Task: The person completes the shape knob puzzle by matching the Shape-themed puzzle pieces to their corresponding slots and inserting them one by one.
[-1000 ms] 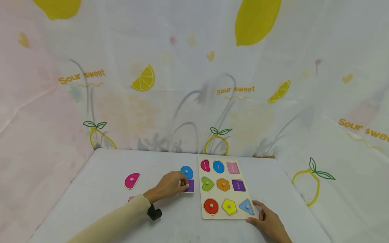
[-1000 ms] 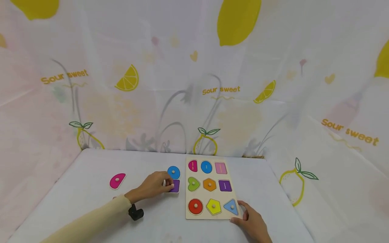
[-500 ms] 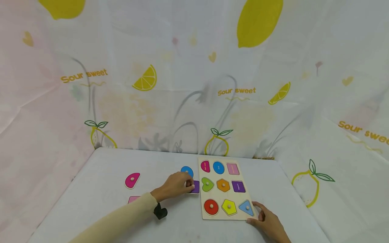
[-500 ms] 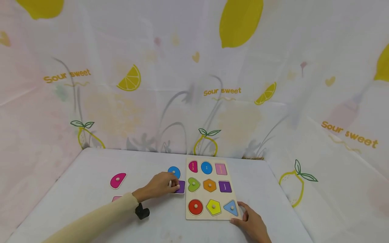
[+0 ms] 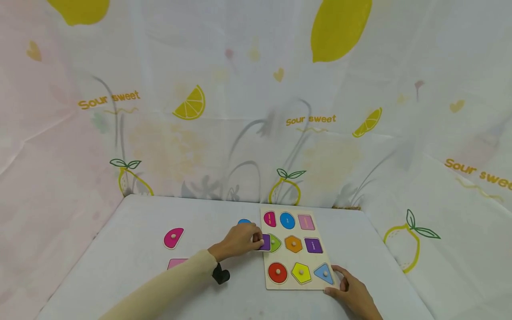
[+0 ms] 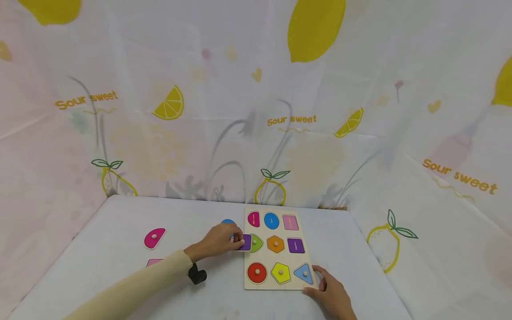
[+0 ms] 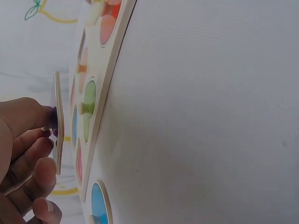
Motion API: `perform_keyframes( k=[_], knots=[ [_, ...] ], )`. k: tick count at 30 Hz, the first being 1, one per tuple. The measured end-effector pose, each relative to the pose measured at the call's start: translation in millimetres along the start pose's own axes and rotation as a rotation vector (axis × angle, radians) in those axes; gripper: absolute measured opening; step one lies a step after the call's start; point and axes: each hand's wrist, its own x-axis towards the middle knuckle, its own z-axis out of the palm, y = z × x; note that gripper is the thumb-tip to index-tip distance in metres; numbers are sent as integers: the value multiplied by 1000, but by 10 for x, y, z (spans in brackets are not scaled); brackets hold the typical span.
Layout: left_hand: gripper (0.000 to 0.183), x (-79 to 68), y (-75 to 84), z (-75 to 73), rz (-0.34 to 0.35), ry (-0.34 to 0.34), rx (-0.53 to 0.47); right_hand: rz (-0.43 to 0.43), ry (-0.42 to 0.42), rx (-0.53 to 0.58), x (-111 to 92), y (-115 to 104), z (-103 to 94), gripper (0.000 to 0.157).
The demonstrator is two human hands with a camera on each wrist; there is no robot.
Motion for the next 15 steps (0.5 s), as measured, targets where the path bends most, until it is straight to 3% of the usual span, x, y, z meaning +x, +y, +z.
perform_keyframes(
  k=[15],
  knots=[
    [12,175,50,153,-20,-17,-24,17,10,3,15,14,20,94]
  ],
)
